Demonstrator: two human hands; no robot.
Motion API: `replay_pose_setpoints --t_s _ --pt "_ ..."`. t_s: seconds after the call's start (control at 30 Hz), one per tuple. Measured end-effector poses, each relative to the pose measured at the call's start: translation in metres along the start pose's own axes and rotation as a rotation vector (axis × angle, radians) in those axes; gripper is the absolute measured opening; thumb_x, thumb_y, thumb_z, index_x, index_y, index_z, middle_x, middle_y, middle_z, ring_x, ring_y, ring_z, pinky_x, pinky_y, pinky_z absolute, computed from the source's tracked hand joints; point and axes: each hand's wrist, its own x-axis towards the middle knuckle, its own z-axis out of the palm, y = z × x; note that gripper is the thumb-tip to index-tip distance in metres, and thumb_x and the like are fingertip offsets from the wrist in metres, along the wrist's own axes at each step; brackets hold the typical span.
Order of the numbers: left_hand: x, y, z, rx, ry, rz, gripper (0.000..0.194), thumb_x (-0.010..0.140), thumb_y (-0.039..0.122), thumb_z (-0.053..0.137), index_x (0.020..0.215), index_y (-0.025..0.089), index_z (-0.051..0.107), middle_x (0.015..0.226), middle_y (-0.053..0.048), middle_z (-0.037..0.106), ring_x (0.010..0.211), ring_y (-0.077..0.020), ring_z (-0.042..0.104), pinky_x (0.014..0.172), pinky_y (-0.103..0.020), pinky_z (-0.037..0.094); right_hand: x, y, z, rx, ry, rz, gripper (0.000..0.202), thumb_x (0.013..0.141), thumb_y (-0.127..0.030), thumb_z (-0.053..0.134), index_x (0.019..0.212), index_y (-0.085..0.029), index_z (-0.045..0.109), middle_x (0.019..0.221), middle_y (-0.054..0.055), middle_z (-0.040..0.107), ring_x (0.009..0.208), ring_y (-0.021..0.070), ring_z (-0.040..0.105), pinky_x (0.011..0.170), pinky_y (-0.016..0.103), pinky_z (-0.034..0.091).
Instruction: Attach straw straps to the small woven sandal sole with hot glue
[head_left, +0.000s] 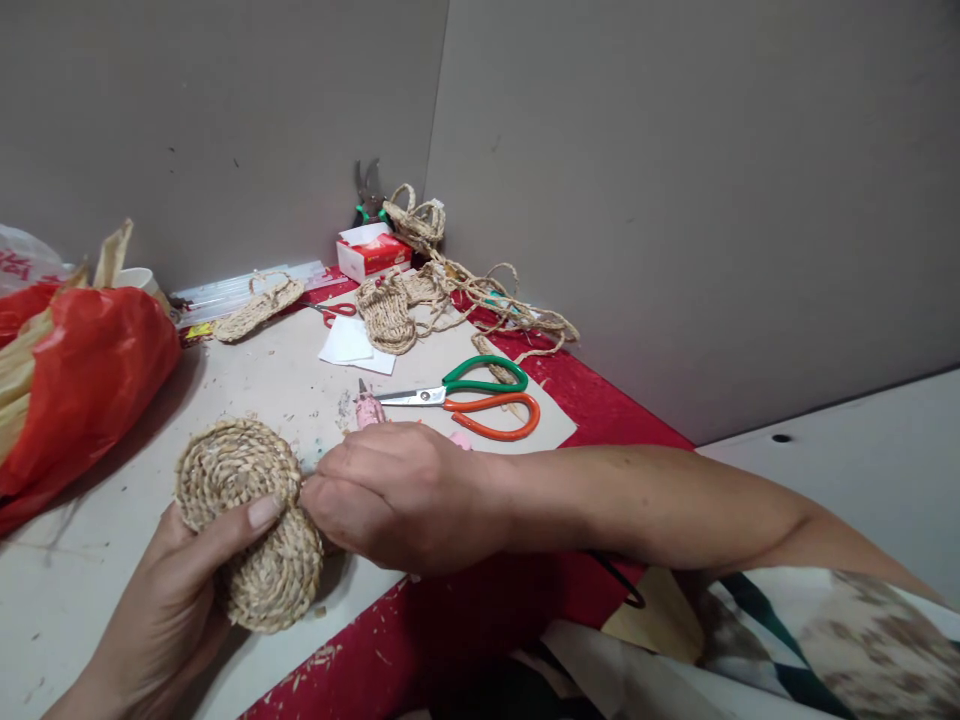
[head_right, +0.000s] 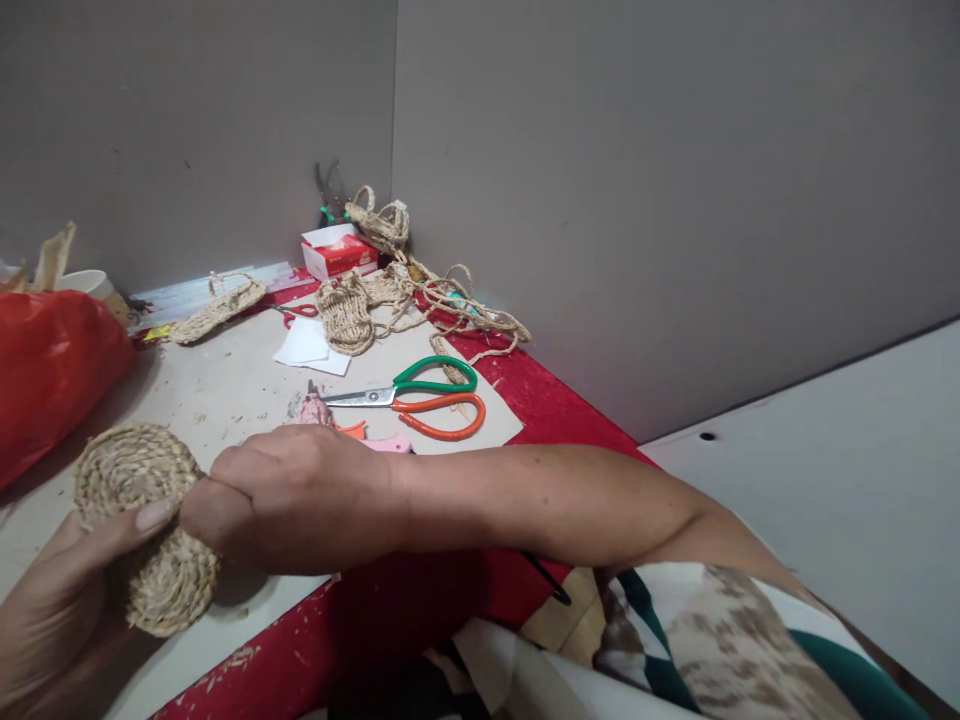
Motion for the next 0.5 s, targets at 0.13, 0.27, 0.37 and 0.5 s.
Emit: replay_pose_setpoints --t_s 0.13,0.27,0.37,0.5 --pt "0.001 -0.001 0.003 -0.005 -0.001 -0.009 0.039 0.047 0.021 0.087 0.083 0.021 0.071 0.069 -0.003 0.073 0.061 -0.0248 0.07 0.055 -0.03 0.058 0.002 0.001 -0.007 0.069 -0.146 0.022 0.017 0.089 -0.017 0.043 0.087 -0.013 0.06 0.079 0.006 0.065 0.069 0.0138 0.058 0.063 0.027 0.045" --pt "0.0 -0.001 0.005 -0.029 0.019 -0.007 0.038 0.047 0.02 0.087 0.081 0.021 0.071 0.07 -0.003 0.073 0.062 -0.0248 0.071 0.053 -0.028 0.057 0.008 -0.003 -0.014 0.094 -0.265 0.027 0.014 0.087 -0.013 0.045 0.086 -0.011 0.059 0.076 0.007 0.064 0.07 0.0156 0.06 0.065 0.03 0.047" --pt "0.002 -0.001 0.004 -0.048 0.035 0.013 0.044 0.048 0.017 0.086 0.089 0.02 0.072 0.076 -0.004 0.075 0.063 -0.0243 0.071 0.054 -0.028 0.058 0.01 -0.008 -0.014 0.047 -0.351 0.007 0.018 0.086 -0.007 0.042 0.088 -0.009 0.06 0.077 0.01 0.064 0.07 0.0168 0.06 0.065 0.031 0.048" --pt "0.011 -0.003 0.0 -0.095 0.047 -0.001 0.044 0.054 0.018 0.084 0.096 0.018 0.072 0.087 -0.007 0.077 0.067 -0.0254 0.072 0.06 -0.032 0.059 0.003 -0.013 -0.002 0.03 -0.303 -0.004 0.027 0.089 -0.017 0.041 0.103 -0.001 0.057 0.09 0.017 0.066 0.074 0.0201 0.06 0.064 0.034 0.049"
